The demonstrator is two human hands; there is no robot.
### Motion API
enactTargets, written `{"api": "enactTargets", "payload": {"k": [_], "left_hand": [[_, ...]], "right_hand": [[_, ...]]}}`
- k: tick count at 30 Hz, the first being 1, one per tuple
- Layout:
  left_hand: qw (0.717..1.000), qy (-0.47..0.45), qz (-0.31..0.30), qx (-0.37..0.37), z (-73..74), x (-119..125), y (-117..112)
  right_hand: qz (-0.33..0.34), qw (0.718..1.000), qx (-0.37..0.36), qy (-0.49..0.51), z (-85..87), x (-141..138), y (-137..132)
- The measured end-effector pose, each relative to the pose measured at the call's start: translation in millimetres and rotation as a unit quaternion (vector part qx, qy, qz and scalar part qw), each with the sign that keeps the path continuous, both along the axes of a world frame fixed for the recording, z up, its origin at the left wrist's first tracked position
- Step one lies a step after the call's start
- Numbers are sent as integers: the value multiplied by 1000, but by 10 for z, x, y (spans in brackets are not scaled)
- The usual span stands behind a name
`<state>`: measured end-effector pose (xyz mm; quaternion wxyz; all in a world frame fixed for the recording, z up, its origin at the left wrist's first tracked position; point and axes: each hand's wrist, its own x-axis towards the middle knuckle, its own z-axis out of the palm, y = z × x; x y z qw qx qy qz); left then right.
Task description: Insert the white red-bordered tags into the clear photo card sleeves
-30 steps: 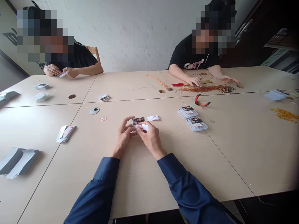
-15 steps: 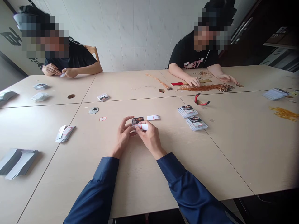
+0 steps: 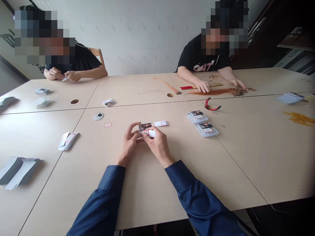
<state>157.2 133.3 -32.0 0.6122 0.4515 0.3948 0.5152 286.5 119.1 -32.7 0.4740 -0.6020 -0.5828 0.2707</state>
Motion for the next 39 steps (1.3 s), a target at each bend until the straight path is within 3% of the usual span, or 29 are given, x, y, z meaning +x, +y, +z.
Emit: {"api": "enactTargets", "payload": {"k": [39], "left_hand": [[1000,10,10,2,30,27,-1]], "right_hand": [[-14,999,7,-28,-26,-13,13]]}}
